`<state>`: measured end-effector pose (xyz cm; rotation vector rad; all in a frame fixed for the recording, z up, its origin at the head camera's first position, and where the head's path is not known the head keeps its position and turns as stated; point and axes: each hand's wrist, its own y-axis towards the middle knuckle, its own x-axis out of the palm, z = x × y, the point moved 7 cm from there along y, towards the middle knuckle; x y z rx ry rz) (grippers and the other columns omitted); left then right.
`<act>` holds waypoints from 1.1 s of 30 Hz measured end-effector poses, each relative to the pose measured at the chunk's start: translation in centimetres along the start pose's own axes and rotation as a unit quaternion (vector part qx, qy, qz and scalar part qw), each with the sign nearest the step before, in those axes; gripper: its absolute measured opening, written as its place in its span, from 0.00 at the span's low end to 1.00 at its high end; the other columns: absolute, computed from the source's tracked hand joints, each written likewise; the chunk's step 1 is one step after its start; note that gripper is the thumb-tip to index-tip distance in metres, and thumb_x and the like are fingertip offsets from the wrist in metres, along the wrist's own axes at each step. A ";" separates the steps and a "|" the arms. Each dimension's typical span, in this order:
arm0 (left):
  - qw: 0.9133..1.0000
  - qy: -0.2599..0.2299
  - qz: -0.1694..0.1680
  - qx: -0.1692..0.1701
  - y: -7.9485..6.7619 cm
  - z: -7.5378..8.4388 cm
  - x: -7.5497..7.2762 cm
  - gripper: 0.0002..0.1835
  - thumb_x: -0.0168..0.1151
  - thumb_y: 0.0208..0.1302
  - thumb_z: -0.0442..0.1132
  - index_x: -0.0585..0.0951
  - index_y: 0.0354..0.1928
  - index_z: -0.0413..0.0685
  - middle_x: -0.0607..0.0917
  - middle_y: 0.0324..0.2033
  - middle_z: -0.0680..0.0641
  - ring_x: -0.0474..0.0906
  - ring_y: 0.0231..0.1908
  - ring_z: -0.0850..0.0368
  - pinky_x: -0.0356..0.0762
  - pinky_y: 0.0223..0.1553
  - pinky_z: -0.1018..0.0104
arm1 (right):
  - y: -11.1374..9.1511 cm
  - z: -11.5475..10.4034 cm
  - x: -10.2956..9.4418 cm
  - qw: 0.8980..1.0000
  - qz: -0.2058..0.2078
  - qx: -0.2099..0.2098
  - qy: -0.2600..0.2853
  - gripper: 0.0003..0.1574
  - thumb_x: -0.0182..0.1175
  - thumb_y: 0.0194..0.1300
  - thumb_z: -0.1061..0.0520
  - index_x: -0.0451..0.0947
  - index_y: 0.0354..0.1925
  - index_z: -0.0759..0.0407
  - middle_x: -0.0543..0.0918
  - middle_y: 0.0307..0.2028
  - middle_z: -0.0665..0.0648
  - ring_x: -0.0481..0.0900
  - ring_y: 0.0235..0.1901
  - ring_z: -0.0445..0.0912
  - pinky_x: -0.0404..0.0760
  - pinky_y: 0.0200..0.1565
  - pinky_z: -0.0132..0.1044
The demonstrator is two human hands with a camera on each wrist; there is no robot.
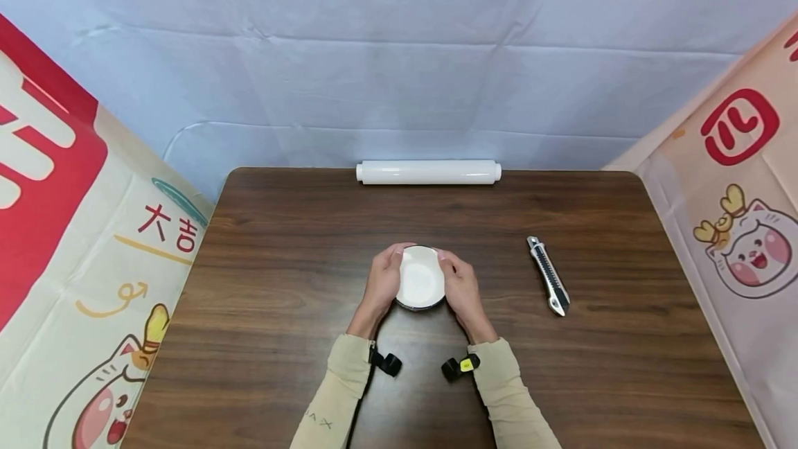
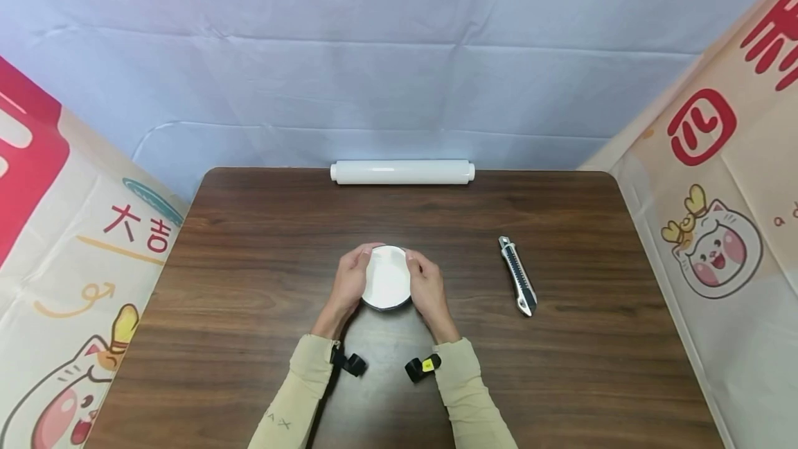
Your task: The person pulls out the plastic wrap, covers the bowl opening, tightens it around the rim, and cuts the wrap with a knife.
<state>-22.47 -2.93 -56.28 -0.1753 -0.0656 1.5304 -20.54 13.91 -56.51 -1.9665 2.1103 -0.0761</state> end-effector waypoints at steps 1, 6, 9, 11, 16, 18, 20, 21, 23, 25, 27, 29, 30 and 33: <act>1.000 -0.002 -0.003 0.000 0.0 0.0 0.0 0.20 0.45 0.85 0.41 0.87 0.56 0.43 0.90 0.51 0.40 0.83 0.45 0.60 0.81 0.48 0.68 | 0.0 0.1 0.1 1.000 0.001 0.001 0.004 0.24 0.48 0.85 0.54 0.81 0.65 0.64 0.82 0.66 0.65 0.76 0.69 0.54 0.73 0.72 0.52; 1.000 -0.004 -0.002 -0.008 0.0 -0.1 -0.2 0.20 0.45 0.85 0.41 0.87 0.56 0.44 0.90 0.50 0.40 0.83 0.43 0.61 0.82 0.46 0.68 | -0.1 0.3 0.3 1.000 0.001 0.002 0.023 0.23 0.49 0.85 0.52 0.81 0.65 0.61 0.83 0.65 0.63 0.78 0.67 0.51 0.77 0.67 0.38; 1.000 0.001 0.005 -0.012 0.0 -0.1 -0.3 0.19 0.46 0.84 0.41 0.88 0.55 0.46 0.90 0.51 0.41 0.83 0.43 0.61 0.82 0.45 0.68 | -0.2 0.3 0.4 0.999 0.011 0.002 0.030 0.22 0.50 0.85 0.51 0.80 0.64 0.59 0.83 0.64 0.61 0.79 0.62 0.47 0.76 0.57 0.25; 1.000 0.002 0.007 -0.010 0.1 -0.1 -0.5 0.19 0.47 0.84 0.41 0.88 0.55 0.46 0.90 0.52 0.41 0.83 0.44 0.61 0.82 0.45 0.69 | -0.1 0.2 0.6 0.999 0.018 0.004 0.048 0.21 0.50 0.84 0.52 0.80 0.63 0.60 0.84 0.62 0.62 0.79 0.57 0.44 0.76 0.52 0.22; 1.000 0.004 0.013 -0.006 0.2 0.1 -0.9 0.19 0.47 0.84 0.41 0.88 0.55 0.46 0.90 0.52 0.41 0.82 0.44 0.60 0.81 0.45 0.69 | -0.1 0.1 1.1 0.996 0.023 0.008 0.083 0.19 0.50 0.84 0.55 0.79 0.58 0.67 0.84 0.60 0.68 0.81 0.49 0.37 0.79 0.48 0.23; 1.000 0.002 0.016 -0.006 0.2 0.1 -0.8 0.20 0.46 0.85 0.41 0.88 0.55 0.45 0.89 0.51 0.41 0.82 0.44 0.60 0.81 0.45 0.68 | 0.0 0.1 1.1 0.996 0.024 0.008 0.083 0.19 0.50 0.84 0.56 0.79 0.57 0.68 0.84 0.61 0.67 0.81 0.49 0.34 0.78 0.49 0.22; 1.000 0.002 0.011 -0.008 0.2 0.1 -0.6 0.20 0.45 0.85 0.42 0.88 0.56 0.45 0.89 0.52 0.41 0.82 0.45 0.60 0.81 0.47 0.68 | 0.0 0.0 0.9 0.996 0.031 0.012 0.082 0.18 0.50 0.84 0.55 0.79 0.56 0.68 0.84 0.62 0.66 0.80 0.49 0.34 0.78 0.49 0.22; 1.000 0.002 0.008 -0.010 0.2 0.2 -0.4 0.20 0.45 0.85 0.42 0.87 0.56 0.46 0.89 0.52 0.41 0.82 0.46 0.60 0.81 0.48 0.68 | 0.1 0.1 0.8 0.996 0.035 0.016 0.083 0.18 0.50 0.84 0.55 0.79 0.57 0.67 0.84 0.62 0.66 0.80 0.49 0.34 0.78 0.49 0.22; 1.000 0.002 0.004 -0.010 0.2 0.2 -0.2 0.20 0.45 0.85 0.42 0.87 0.57 0.46 0.89 0.53 0.41 0.82 0.47 0.59 0.80 0.50 0.68 | 0.1 0.2 0.6 0.995 0.039 0.030 0.090 0.19 0.51 0.84 0.53 0.80 0.58 0.64 0.84 0.61 0.64 0.81 0.50 0.35 0.78 0.49 0.22; 1.000 0.003 0.005 -0.012 0.1 0.2 0.0 0.20 0.44 0.85 0.42 0.87 0.57 0.46 0.89 0.54 0.41 0.82 0.48 0.59 0.80 0.51 0.67 | 0.0 0.4 0.5 0.993 0.037 0.044 0.104 0.20 0.52 0.83 0.51 0.81 0.60 0.61 0.84 0.62 0.62 0.81 0.51 0.35 0.79 0.49 0.22; 1.000 0.004 0.011 -0.012 0.1 0.2 -0.1 0.20 0.45 0.85 0.41 0.87 0.57 0.46 0.89 0.54 0.42 0.82 0.50 0.58 0.79 0.53 0.67 | -0.1 0.6 0.6 0.991 0.031 0.055 0.119 0.21 0.52 0.83 0.49 0.80 0.62 0.58 0.84 0.64 0.59 0.81 0.55 0.36 0.80 0.51 0.23; 1.000 0.006 0.016 -0.013 0.1 0.2 -0.2 0.19 0.45 0.85 0.41 0.87 0.57 0.46 0.89 0.54 0.42 0.82 0.51 0.57 0.79 0.54 0.66 | -0.3 0.8 0.7 0.989 0.029 0.058 0.135 0.22 0.52 0.84 0.48 0.80 0.64 0.57 0.83 0.67 0.57 0.81 0.59 0.37 0.81 0.54 0.23; 1.000 0.007 0.017 -0.013 0.1 0.1 -0.2 0.19 0.45 0.85 0.41 0.87 0.57 0.46 0.89 0.54 0.42 0.82 0.51 0.57 0.79 0.54 0.66 | -0.4 0.8 0.7 0.988 0.031 0.058 0.143 0.23 0.51 0.84 0.48 0.79 0.65 0.58 0.82 0.67 0.57 0.80 0.61 0.38 0.81 0.55 0.23; 1.000 0.002 0.024 -0.013 0.1 0.0 -0.4 0.20 0.45 0.85 0.41 0.87 0.57 0.46 0.89 0.55 0.42 0.82 0.52 0.56 0.78 0.56 0.65 | -1.2 1.0 0.5 0.987 0.056 0.053 0.143 0.25 0.52 0.83 0.47 0.78 0.67 0.58 0.81 0.68 0.59 0.78 0.63 0.40 0.78 0.56 0.22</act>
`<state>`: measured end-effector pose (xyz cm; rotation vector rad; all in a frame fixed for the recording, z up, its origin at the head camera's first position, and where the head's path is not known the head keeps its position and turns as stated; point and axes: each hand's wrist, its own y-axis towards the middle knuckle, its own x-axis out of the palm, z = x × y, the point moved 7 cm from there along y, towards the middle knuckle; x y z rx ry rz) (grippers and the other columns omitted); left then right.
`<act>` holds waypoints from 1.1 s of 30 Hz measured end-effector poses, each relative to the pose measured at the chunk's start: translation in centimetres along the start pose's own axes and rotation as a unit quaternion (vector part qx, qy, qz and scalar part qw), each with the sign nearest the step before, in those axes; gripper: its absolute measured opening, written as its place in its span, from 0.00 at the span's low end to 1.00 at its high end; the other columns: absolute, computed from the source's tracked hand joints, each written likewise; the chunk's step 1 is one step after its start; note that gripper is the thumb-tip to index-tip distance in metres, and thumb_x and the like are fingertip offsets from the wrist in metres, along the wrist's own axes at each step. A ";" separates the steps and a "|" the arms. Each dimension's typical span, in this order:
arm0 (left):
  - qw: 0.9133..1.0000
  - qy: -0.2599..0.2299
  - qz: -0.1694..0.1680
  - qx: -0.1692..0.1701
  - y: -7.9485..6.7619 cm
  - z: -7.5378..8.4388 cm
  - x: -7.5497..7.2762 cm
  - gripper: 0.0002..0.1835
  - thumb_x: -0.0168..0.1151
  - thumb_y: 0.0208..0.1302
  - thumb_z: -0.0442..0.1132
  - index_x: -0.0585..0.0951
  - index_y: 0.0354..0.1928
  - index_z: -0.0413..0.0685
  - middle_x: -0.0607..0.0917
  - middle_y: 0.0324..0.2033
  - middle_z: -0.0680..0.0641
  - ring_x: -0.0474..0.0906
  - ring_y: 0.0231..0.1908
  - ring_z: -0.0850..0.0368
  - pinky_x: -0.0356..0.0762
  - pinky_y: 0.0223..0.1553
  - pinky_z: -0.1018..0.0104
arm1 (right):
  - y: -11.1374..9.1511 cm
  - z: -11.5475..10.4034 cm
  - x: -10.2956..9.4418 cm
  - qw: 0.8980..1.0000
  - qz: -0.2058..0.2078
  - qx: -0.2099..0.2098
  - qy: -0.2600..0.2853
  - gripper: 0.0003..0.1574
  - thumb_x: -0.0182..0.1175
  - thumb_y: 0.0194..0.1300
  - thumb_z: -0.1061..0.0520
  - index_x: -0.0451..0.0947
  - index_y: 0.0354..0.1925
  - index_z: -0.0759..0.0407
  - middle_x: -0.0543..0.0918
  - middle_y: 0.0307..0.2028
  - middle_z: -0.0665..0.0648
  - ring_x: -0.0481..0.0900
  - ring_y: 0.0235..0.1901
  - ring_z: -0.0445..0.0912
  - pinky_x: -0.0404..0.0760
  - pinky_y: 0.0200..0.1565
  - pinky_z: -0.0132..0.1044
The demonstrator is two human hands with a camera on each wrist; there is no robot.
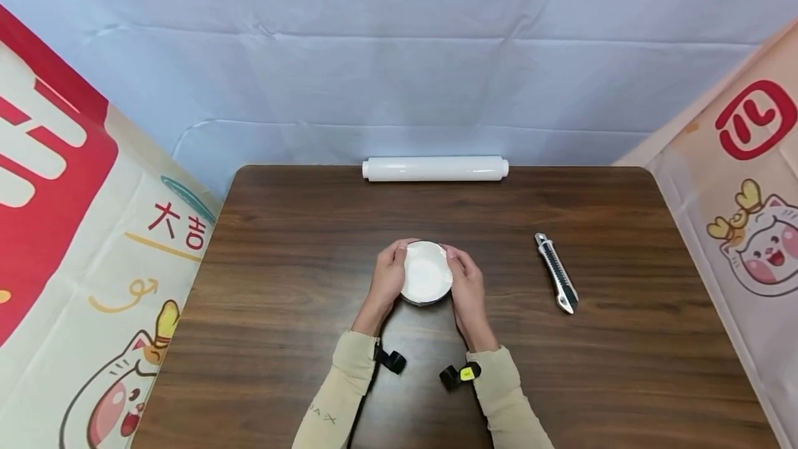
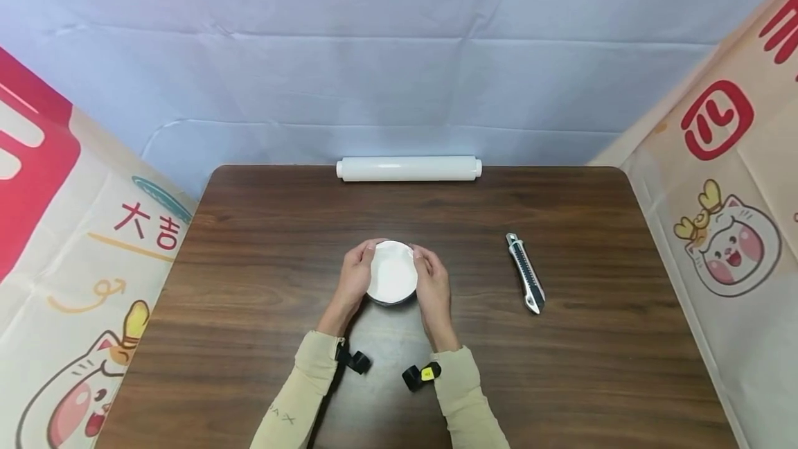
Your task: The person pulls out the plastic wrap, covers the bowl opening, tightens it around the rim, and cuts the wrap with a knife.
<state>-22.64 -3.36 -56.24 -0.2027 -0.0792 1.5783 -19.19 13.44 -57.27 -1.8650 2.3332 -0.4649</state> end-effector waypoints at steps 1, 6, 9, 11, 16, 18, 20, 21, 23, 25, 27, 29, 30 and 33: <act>1.000 -0.004 0.007 0.000 0.0 0.0 -0.1 0.20 0.45 0.85 0.41 0.86 0.58 0.45 0.88 0.55 0.42 0.82 0.52 0.56 0.78 0.56 0.64 | -0.3 0.0 -0.1 1.000 0.012 -0.003 -0.002 0.25 0.52 0.83 0.47 0.78 0.67 0.58 0.81 0.68 0.60 0.78 0.63 0.40 0.78 0.57 0.22; 0.998 -0.038 0.055 0.002 -0.4 -0.1 -0.9 0.21 0.42 0.86 0.42 0.81 0.64 0.43 0.85 0.61 0.40 0.79 0.61 0.49 0.75 0.66 0.56 | -2.1 0.7 -0.1 0.999 0.038 -0.004 0.029 0.27 0.52 0.83 0.50 0.74 0.71 0.61 0.77 0.70 0.64 0.76 0.68 0.42 0.76 0.62 0.22; 0.997 -0.058 0.048 -0.018 -1.4 -0.3 -0.9 0.21 0.43 0.85 0.42 0.74 0.69 0.42 0.79 0.67 0.39 0.73 0.70 0.47 0.67 0.74 0.51 | -2.8 1.0 0.3 0.998 0.031 -0.003 0.047 0.29 0.50 0.84 0.53 0.69 0.74 0.64 0.74 0.73 0.67 0.73 0.72 0.47 0.76 0.66 0.26; 0.997 -0.053 0.040 -0.035 -2.1 -0.5 -1.0 0.21 0.44 0.84 0.43 0.72 0.70 0.42 0.77 0.68 0.39 0.70 0.71 0.47 0.64 0.76 0.50 | -2.8 0.9 0.4 0.999 0.031 -0.008 0.030 0.29 0.49 0.84 0.53 0.68 0.75 0.64 0.73 0.74 0.67 0.71 0.74 0.49 0.75 0.70 0.31; 0.999 -0.025 0.027 -0.022 -2.1 -0.2 -1.1 0.23 0.43 0.85 0.48 0.75 0.67 0.41 0.78 0.66 0.39 0.72 0.69 0.46 0.66 0.74 0.50 | -1.9 -0.1 0.2 0.998 0.033 -0.032 -0.037 0.30 0.49 0.84 0.47 0.72 0.74 0.61 0.75 0.74 0.63 0.69 0.76 0.54 0.67 0.78 0.49; 0.999 -0.031 0.009 -0.009 -1.4 0.0 -0.7 0.25 0.40 0.86 0.50 0.76 0.68 0.42 0.79 0.68 0.40 0.72 0.70 0.47 0.67 0.74 0.51 | -1.4 -0.3 0.4 0.997 0.028 -0.036 -0.062 0.31 0.49 0.84 0.44 0.73 0.73 0.59 0.75 0.73 0.63 0.69 0.76 0.55 0.66 0.78 0.53; 0.999 -0.047 -0.010 -0.001 -0.9 0.0 -0.2 0.27 0.38 0.87 0.51 0.78 0.69 0.42 0.80 0.68 0.40 0.75 0.69 0.48 0.70 0.73 0.54 | -1.1 -0.5 0.7 0.995 0.026 -0.041 -0.083 0.31 0.48 0.84 0.43 0.73 0.73 0.60 0.76 0.72 0.64 0.71 0.75 0.56 0.67 0.77 0.55; 0.999 -0.052 -0.016 -0.001 -0.6 -0.1 0.1 0.27 0.37 0.87 0.50 0.78 0.69 0.42 0.81 0.67 0.40 0.76 0.67 0.50 0.72 0.71 0.56 | -0.9 -0.5 0.8 0.994 0.030 -0.044 -0.090 0.31 0.47 0.85 0.43 0.74 0.72 0.60 0.78 0.71 0.64 0.72 0.74 0.57 0.68 0.76 0.55; 0.998 -0.059 -0.019 0.000 -0.4 -0.1 0.5 0.27 0.37 0.87 0.49 0.80 0.67 0.43 0.84 0.64 0.40 0.80 0.62 0.52 0.76 0.66 0.60 | -0.6 -0.6 0.9 0.991 0.048 -0.058 -0.110 0.31 0.44 0.86 0.43 0.76 0.70 0.61 0.81 0.67 0.65 0.76 0.69 0.58 0.73 0.72 0.55; 0.998 -0.057 -0.014 0.003 -0.3 -0.1 0.6 0.25 0.37 0.87 0.47 0.82 0.64 0.44 0.86 0.60 0.40 0.82 0.57 0.55 0.79 0.61 0.64 | -0.5 -0.7 0.8 0.989 0.066 -0.071 -0.112 0.30 0.43 0.86 0.44 0.78 0.66 0.63 0.84 0.63 0.66 0.80 0.64 0.57 0.76 0.67 0.52; 0.999 -0.040 -0.006 0.010 -0.3 -0.1 0.6 0.24 0.38 0.87 0.46 0.83 0.63 0.45 0.87 0.58 0.41 0.83 0.55 0.57 0.79 0.58 0.66 | -0.3 -0.8 0.7 0.988 0.076 -0.075 -0.109 0.29 0.43 0.86 0.45 0.81 0.63 0.62 0.86 0.60 0.66 0.82 0.60 0.55 0.79 0.61 0.46; 0.999 -0.026 0.001 0.019 -0.3 0.0 0.6 0.24 0.38 0.87 0.46 0.83 0.63 0.45 0.88 0.57 0.41 0.83 0.54 0.57 0.80 0.57 0.65 | 0.1 -0.9 0.8 0.990 0.069 -0.078 -0.098 0.28 0.44 0.86 0.47 0.82 0.61 0.62 0.86 0.58 0.65 0.82 0.58 0.53 0.80 0.58 0.38; 1.000 -0.020 0.003 0.021 -0.3 0.0 0.5 0.24 0.38 0.87 0.46 0.83 0.63 0.46 0.88 0.57 0.42 0.83 0.55 0.56 0.80 0.58 0.64 | 0.3 -0.9 0.8 0.991 0.064 -0.077 -0.089 0.27 0.44 0.86 0.48 0.82 0.61 0.62 0.86 0.59 0.65 0.82 0.58 0.52 0.79 0.56 0.34; 1.000 -0.012 0.004 0.021 -0.3 0.0 0.4 0.23 0.39 0.87 0.46 0.83 0.64 0.47 0.88 0.58 0.43 0.83 0.57 0.54 0.80 0.60 0.60 | 0.9 -0.9 0.9 0.993 0.050 -0.071 -0.077 0.25 0.45 0.86 0.52 0.82 0.62 0.64 0.86 0.60 0.66 0.82 0.59 0.51 0.78 0.54 0.26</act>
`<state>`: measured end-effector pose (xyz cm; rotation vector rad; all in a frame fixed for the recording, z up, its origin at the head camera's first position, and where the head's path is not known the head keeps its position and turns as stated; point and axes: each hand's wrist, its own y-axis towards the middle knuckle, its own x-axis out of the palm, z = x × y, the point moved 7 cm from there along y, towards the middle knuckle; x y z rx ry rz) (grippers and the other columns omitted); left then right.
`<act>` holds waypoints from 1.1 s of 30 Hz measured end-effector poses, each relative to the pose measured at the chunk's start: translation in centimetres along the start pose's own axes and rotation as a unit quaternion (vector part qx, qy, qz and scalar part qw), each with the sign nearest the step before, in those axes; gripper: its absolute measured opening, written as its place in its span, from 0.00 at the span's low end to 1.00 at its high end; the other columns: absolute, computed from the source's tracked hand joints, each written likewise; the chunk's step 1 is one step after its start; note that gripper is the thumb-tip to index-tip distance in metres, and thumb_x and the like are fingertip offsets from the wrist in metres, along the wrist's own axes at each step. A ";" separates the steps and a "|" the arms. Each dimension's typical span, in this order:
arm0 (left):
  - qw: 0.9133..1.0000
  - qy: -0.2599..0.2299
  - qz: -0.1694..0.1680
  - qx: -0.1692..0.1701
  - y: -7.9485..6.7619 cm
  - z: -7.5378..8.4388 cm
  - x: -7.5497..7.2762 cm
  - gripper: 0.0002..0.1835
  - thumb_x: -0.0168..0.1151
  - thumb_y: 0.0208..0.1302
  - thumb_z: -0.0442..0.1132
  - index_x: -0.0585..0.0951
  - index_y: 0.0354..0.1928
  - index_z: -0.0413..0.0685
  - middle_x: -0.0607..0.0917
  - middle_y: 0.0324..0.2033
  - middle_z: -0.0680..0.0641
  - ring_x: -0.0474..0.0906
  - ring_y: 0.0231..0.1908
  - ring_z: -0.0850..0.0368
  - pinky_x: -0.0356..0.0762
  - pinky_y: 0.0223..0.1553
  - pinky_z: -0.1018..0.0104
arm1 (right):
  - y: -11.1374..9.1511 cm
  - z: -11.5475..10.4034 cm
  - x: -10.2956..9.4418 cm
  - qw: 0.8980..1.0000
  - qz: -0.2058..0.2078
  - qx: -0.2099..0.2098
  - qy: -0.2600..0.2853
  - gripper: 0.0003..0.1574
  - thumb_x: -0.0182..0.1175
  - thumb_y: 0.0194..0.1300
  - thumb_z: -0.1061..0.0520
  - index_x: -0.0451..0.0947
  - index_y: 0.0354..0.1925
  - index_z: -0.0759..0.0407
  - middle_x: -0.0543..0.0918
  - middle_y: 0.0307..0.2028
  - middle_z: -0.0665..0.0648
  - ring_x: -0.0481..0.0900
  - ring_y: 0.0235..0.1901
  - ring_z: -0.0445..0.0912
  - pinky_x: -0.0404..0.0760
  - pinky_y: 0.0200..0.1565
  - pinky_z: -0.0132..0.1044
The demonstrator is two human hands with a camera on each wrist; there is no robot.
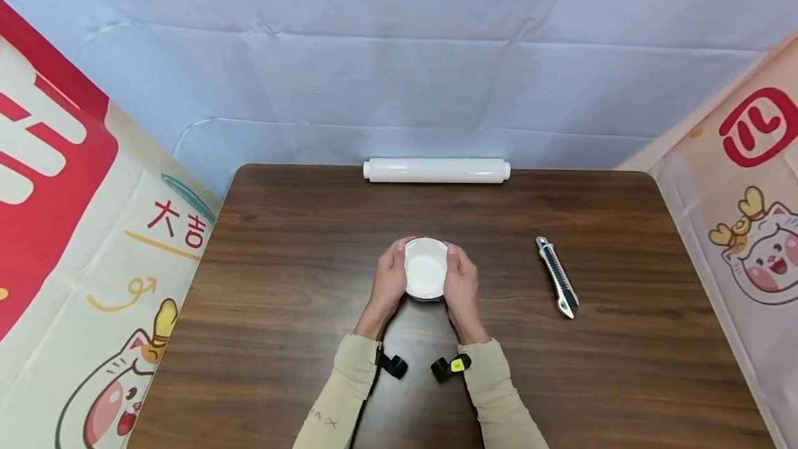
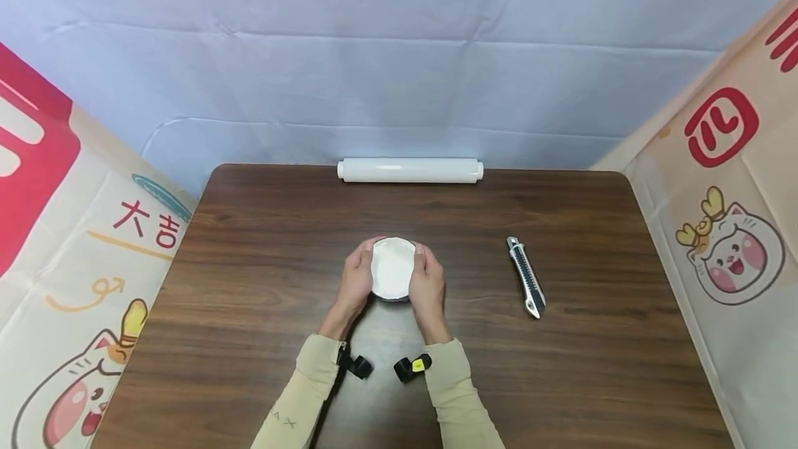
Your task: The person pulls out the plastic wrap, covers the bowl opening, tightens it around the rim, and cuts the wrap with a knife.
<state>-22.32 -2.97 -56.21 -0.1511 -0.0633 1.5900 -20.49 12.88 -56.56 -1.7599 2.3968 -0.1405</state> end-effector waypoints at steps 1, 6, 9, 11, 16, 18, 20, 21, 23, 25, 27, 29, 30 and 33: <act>1.000 0.002 0.001 0.001 0.0 0.0 0.0 0.23 0.40 0.87 0.46 0.83 0.64 0.47 0.88 0.58 0.43 0.83 0.57 0.53 0.81 0.61 0.59 | 0.1 0.0 0.0 1.000 -0.002 0.003 0.007 0.24 0.45 0.86 0.53 0.82 0.62 0.64 0.85 0.60 0.66 0.81 0.59 0.51 0.78 0.53 0.25; 1.000 0.002 0.021 -0.005 0.0 0.1 -0.2 0.21 0.43 0.86 0.44 0.85 0.62 0.49 0.88 0.58 0.44 0.84 0.57 0.52 0.82 0.61 0.54 | 0.4 0.1 0.1 0.998 0.014 0.019 0.053 0.22 0.48 0.84 0.56 0.83 0.60 0.65 0.85 0.60 0.67 0.82 0.55 0.45 0.80 0.50 0.22; 0.999 -0.011 0.044 -0.007 0.0 0.1 -0.1 0.20 0.45 0.86 0.43 0.86 0.59 0.49 0.89 0.57 0.44 0.84 0.56 0.53 0.83 0.59 0.56 | 0.6 0.0 0.1 0.997 0.024 0.014 0.077 0.20 0.52 0.83 0.56 0.85 0.58 0.66 0.86 0.58 0.68 0.84 0.48 0.38 0.82 0.47 0.23; 0.998 -0.021 0.065 -0.007 -0.3 0.2 0.1 0.19 0.46 0.85 0.42 0.87 0.58 0.48 0.89 0.56 0.43 0.84 0.55 0.53 0.83 0.58 0.58 | 0.8 0.0 0.1 0.996 0.015 0.012 0.086 0.20 0.53 0.83 0.56 0.85 0.57 0.66 0.87 0.57 0.68 0.84 0.46 0.35 0.83 0.45 0.24; 0.995 -0.048 0.085 -0.024 -1.3 0.3 1.0 0.20 0.42 0.86 0.42 0.82 0.63 0.46 0.86 0.59 0.42 0.82 0.60 0.50 0.79 0.63 0.54 | 1.7 0.3 -1.2 0.993 0.034 0.029 0.108 0.21 0.57 0.81 0.50 0.83 0.58 0.63 0.87 0.59 0.63 0.85 0.55 0.37 0.83 0.53 0.25; 0.995 -0.050 0.082 -0.033 -1.6 0.2 1.2 0.20 0.41 0.86 0.43 0.80 0.65 0.47 0.84 0.62 0.42 0.80 0.63 0.49 0.77 0.66 0.52 | 1.8 0.4 -2.3 0.987 0.073 0.038 0.141 0.23 0.57 0.81 0.49 0.82 0.60 0.65 0.87 0.60 0.64 0.85 0.60 0.41 0.83 0.60 0.30; 0.995 -0.039 0.084 -0.036 -2.0 0.3 1.1 0.20 0.41 0.86 0.42 0.79 0.65 0.47 0.83 0.63 0.42 0.79 0.65 0.48 0.76 0.67 0.50 | 1.5 0.6 -3.4 0.978 0.104 0.046 0.175 0.27 0.53 0.83 0.47 0.79 0.62 0.68 0.85 0.62 0.66 0.83 0.64 0.46 0.81 0.67 0.37; 0.995 -0.029 0.087 -0.036 -2.1 0.3 0.9 0.20 0.41 0.86 0.41 0.79 0.65 0.46 0.83 0.63 0.41 0.78 0.65 0.47 0.76 0.67 0.50 | 1.2 0.6 -3.7 0.974 0.110 0.048 0.191 0.29 0.50 0.84 0.47 0.77 0.64 0.69 0.83 0.64 0.68 0.82 0.66 0.49 0.78 0.70 0.40; 0.995 -0.005 0.094 -0.041 -2.5 0.3 0.3 0.19 0.42 0.85 0.40 0.79 0.64 0.45 0.83 0.63 0.41 0.79 0.64 0.48 0.76 0.66 0.51 | 0.3 0.7 -4.2 0.972 0.104 0.051 0.204 0.32 0.44 0.86 0.46 0.74 0.67 0.72 0.80 0.67 0.70 0.78 0.70 0.54 0.73 0.75 0.46; 0.994 0.009 0.098 -0.048 -2.9 0.3 -0.2 0.18 0.42 0.83 0.37 0.79 0.63 0.44 0.84 0.61 0.40 0.80 0.62 0.47 0.77 0.65 0.51 | -0.9 0.7 -4.2 0.978 0.082 0.051 0.187 0.35 0.40 0.87 0.44 0.72 0.70 0.71 0.78 0.69 0.69 0.75 0.73 0.55 0.69 0.77 0.48; 0.994 0.018 0.095 -0.049 -3.1 0.4 -0.7 0.19 0.43 0.80 0.35 0.79 0.63 0.43 0.84 0.61 0.39 0.79 0.63 0.46 0.76 0.66 0.49 | -2.0 0.5 -3.8 0.984 0.057 0.041 0.162 0.35 0.39 0.87 0.44 0.71 0.71 0.70 0.76 0.71 0.68 0.72 0.75 0.54 0.67 0.79 0.47; 0.996 0.015 0.080 -0.042 -3.0 0.5 -0.8 0.20 0.44 0.79 0.35 0.78 0.65 0.43 0.83 0.63 0.39 0.77 0.67 0.45 0.73 0.70 0.47 | -2.9 0.4 -3.1 0.990 0.038 0.026 0.132 0.34 0.41 0.87 0.45 0.70 0.73 0.68 0.75 0.73 0.66 0.69 0.77 0.53 0.64 0.80 0.47; 0.997 0.014 0.070 -0.036 -2.8 0.6 -0.7 0.21 0.44 0.79 0.36 0.77 0.67 0.44 0.82 0.65 0.39 0.76 0.69 0.44 0.71 0.72 0.45 | -3.2 0.3 -2.6 0.992 0.027 0.018 0.120 0.34 0.41 0.87 0.45 0.68 0.74 0.66 0.74 0.74 0.65 0.68 0.77 0.52 0.63 0.80 0.47; 0.999 0.019 0.032 -0.006 -2.0 0.5 -0.3 0.23 0.42 0.83 0.41 0.76 0.70 0.44 0.79 0.69 0.40 0.72 0.73 0.44 0.67 0.76 0.43 | -3.8 0.3 -1.0 0.997 0.007 -0.002 0.083 0.34 0.42 0.87 0.45 0.64 0.78 0.63 0.70 0.77 0.64 0.64 0.79 0.54 0.61 0.80 0.51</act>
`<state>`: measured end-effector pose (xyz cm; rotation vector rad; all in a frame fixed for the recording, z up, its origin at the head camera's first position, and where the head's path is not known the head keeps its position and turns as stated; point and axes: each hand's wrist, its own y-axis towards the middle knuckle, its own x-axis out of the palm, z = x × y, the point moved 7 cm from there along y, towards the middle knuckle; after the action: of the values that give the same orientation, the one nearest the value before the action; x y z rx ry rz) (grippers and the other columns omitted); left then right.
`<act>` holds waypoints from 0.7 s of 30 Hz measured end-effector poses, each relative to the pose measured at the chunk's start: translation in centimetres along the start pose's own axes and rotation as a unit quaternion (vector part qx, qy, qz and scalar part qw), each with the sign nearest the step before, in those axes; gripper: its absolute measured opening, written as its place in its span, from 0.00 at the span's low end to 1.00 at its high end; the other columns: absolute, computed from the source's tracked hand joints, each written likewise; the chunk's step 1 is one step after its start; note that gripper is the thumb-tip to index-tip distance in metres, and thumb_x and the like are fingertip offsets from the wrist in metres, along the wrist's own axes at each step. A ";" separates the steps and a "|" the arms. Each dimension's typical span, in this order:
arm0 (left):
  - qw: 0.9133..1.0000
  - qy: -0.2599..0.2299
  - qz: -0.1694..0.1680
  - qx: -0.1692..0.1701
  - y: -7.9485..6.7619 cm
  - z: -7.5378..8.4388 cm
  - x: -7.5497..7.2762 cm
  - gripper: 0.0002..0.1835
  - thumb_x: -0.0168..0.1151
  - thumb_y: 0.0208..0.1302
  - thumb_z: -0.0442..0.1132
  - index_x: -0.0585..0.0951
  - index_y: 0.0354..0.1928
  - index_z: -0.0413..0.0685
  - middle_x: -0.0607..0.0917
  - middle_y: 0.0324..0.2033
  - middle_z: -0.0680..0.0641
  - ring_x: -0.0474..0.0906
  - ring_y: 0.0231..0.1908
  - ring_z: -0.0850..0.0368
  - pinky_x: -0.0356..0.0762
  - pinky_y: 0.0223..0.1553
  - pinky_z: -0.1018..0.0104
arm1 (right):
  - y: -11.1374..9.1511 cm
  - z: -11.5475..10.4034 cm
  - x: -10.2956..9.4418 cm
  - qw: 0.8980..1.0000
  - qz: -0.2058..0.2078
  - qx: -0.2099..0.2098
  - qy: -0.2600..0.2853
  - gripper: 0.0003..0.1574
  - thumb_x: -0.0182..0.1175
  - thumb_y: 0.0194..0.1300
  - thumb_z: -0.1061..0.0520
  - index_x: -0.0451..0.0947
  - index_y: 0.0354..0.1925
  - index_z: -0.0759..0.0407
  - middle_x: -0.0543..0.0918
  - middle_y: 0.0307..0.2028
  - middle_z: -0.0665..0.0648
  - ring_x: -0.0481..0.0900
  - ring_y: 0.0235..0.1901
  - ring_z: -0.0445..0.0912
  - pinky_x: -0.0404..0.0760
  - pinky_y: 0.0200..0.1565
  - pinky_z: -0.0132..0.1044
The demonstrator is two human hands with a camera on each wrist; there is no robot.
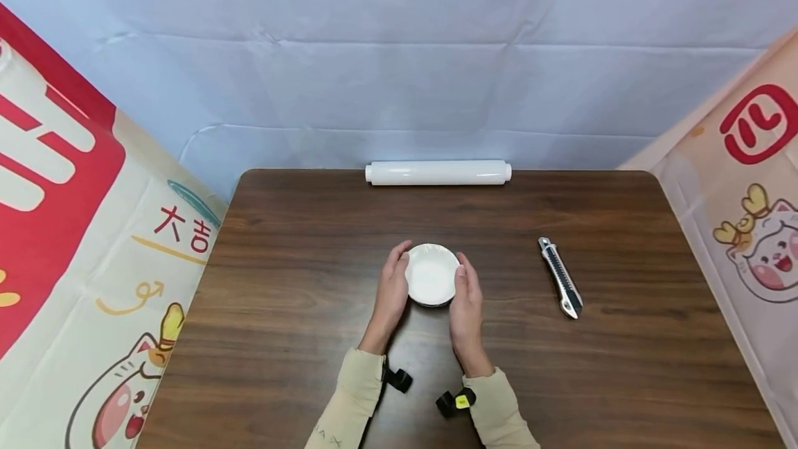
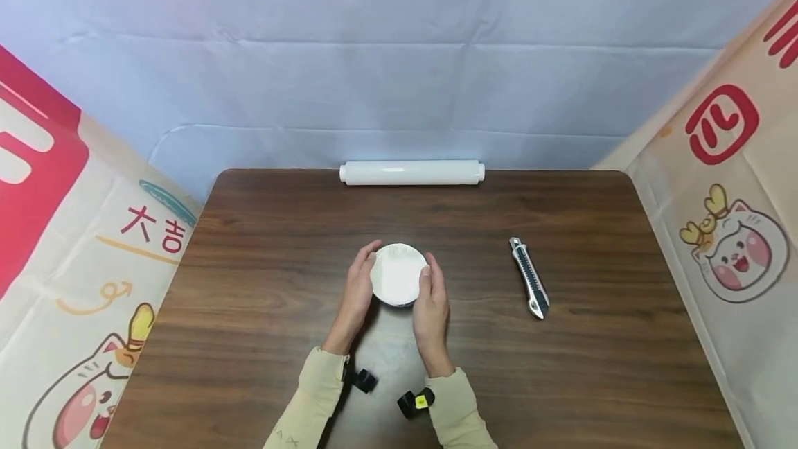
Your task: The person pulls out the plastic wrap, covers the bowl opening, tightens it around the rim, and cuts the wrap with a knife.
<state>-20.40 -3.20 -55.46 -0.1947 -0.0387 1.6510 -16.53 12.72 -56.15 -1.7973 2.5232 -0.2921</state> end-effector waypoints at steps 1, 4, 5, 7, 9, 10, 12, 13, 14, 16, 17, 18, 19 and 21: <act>1.000 0.001 -0.009 0.008 0.3 -0.1 0.2 0.23 0.41 0.85 0.43 0.76 0.71 0.44 0.80 0.69 0.40 0.72 0.73 0.44 0.67 0.76 0.44 | -0.1 0.2 0.4 1.000 -0.001 -0.002 -0.021 0.34 0.41 0.87 0.44 0.63 0.79 0.61 0.69 0.77 0.63 0.64 0.79 0.54 0.61 0.79 0.52; 0.999 0.009 -0.018 0.024 0.7 -0.4 0.4 0.24 0.38 0.87 0.46 0.78 0.69 0.45 0.83 0.66 0.41 0.77 0.69 0.46 0.72 0.72 0.47 | -0.2 0.7 1.0 0.997 0.009 -0.008 -0.077 0.34 0.40 0.87 0.41 0.63 0.79 0.55 0.70 0.77 0.61 0.65 0.77 0.56 0.64 0.77 0.57; 0.999 0.011 -0.017 0.026 0.8 -0.5 0.4 0.24 0.38 0.87 0.46 0.79 0.68 0.45 0.84 0.64 0.42 0.78 0.67 0.47 0.74 0.71 0.47 | -0.2 0.8 1.0 0.995 0.016 -0.009 -0.095 0.34 0.39 0.86 0.40 0.64 0.79 0.53 0.71 0.76 0.60 0.67 0.77 0.55 0.65 0.76 0.57; 1.000 0.011 -0.014 0.026 0.7 -0.5 0.4 0.23 0.38 0.87 0.45 0.80 0.66 0.46 0.85 0.63 0.43 0.80 0.65 0.48 0.76 0.69 0.49 | -0.2 1.0 0.9 0.993 0.029 -0.014 -0.116 0.33 0.39 0.87 0.40 0.65 0.78 0.51 0.73 0.75 0.59 0.69 0.76 0.54 0.67 0.75 0.57; 1.000 0.012 -0.012 0.022 0.6 -0.4 0.5 0.22 0.39 0.87 0.44 0.80 0.66 0.46 0.85 0.63 0.43 0.80 0.65 0.49 0.77 0.68 0.49 | -0.1 1.1 0.7 0.992 0.035 -0.027 -0.115 0.32 0.39 0.87 0.42 0.67 0.77 0.53 0.74 0.75 0.60 0.70 0.75 0.56 0.68 0.74 0.58; 1.000 0.013 -0.012 0.020 0.5 -0.3 0.6 0.22 0.39 0.87 0.44 0.80 0.66 0.47 0.85 0.63 0.43 0.81 0.64 0.49 0.77 0.68 0.49 | -0.1 1.0 0.6 0.992 0.037 -0.032 -0.117 0.32 0.38 0.87 0.43 0.67 0.77 0.55 0.74 0.74 0.61 0.70 0.75 0.56 0.68 0.74 0.58; 1.000 0.016 -0.010 0.016 0.4 -0.3 0.8 0.21 0.40 0.87 0.43 0.81 0.66 0.47 0.85 0.63 0.43 0.80 0.64 0.49 0.77 0.68 0.48 | 0.0 1.0 0.3 0.990 0.046 -0.037 -0.127 0.31 0.38 0.87 0.44 0.69 0.76 0.57 0.75 0.73 0.63 0.71 0.74 0.58 0.69 0.73 0.59; 1.000 0.015 -0.009 0.013 0.3 -0.3 0.8 0.21 0.40 0.87 0.42 0.81 0.66 0.47 0.85 0.63 0.43 0.80 0.65 0.49 0.77 0.68 0.48 | 0.1 0.9 0.2 0.989 0.053 -0.038 -0.135 0.31 0.39 0.87 0.44 0.70 0.75 0.58 0.76 0.72 0.63 0.72 0.73 0.58 0.70 0.73 0.59; 1.000 0.010 -0.008 0.009 0.3 -0.3 0.9 0.21 0.41 0.86 0.42 0.81 0.66 0.47 0.85 0.63 0.43 0.80 0.65 0.49 0.76 0.69 0.48 | 0.2 0.9 0.0 0.987 0.061 -0.040 -0.145 0.31 0.39 0.87 0.45 0.72 0.73 0.58 0.77 0.71 0.64 0.74 0.72 0.59 0.71 0.71 0.60; 1.000 0.000 -0.006 0.004 0.3 -0.5 1.0 0.20 0.41 0.86 0.41 0.81 0.66 0.47 0.85 0.63 0.43 0.80 0.65 0.49 0.76 0.69 0.50 | 0.4 0.7 -0.2 0.982 0.077 -0.045 -0.168 0.30 0.40 0.87 0.45 0.75 0.71 0.58 0.80 0.69 0.64 0.76 0.70 0.60 0.73 0.69 0.61; 1.000 -0.013 -0.007 0.001 0.4 -0.6 1.1 0.20 0.42 0.86 0.40 0.80 0.66 0.46 0.84 0.64 0.42 0.79 0.66 0.49 0.76 0.69 0.50 | 0.5 0.7 -0.4 0.979 0.085 -0.046 -0.179 0.29 0.41 0.87 0.45 0.76 0.70 0.57 0.81 0.67 0.64 0.78 0.68 0.60 0.74 0.68 0.61; 1.000 -0.029 -0.008 -0.002 0.4 -0.7 1.1 0.20 0.42 0.86 0.40 0.80 0.66 0.45 0.84 0.65 0.42 0.79 0.67 0.49 0.76 0.70 0.51 | 0.6 0.6 -0.5 0.977 0.091 -0.050 -0.187 0.28 0.42 0.86 0.45 0.78 0.69 0.56 0.82 0.66 0.64 0.79 0.67 0.61 0.75 0.67 0.61; 0.999 -0.044 -0.008 -0.007 0.4 -0.8 1.2 0.20 0.42 0.86 0.40 0.80 0.67 0.45 0.83 0.65 0.42 0.79 0.67 0.49 0.77 0.69 0.52 | 0.8 0.6 -0.6 0.975 0.096 -0.053 -0.193 0.28 0.43 0.86 0.45 0.79 0.68 0.55 0.83 0.65 0.63 0.80 0.66 0.61 0.76 0.66 0.61; 0.997 -0.078 -0.009 -0.014 0.6 -1.0 1.2 0.20 0.43 0.86 0.39 0.79 0.67 0.43 0.82 0.66 0.40 0.78 0.67 0.49 0.77 0.69 0.55 | 1.0 0.5 -0.7 0.974 0.098 -0.058 -0.194 0.26 0.45 0.86 0.45 0.80 0.66 0.54 0.84 0.64 0.63 0.81 0.65 0.61 0.77 0.65 0.61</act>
<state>-20.89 -2.15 -56.67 -0.0853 -0.1822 1.6451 -17.19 13.64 -56.84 -1.4455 2.4431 0.1980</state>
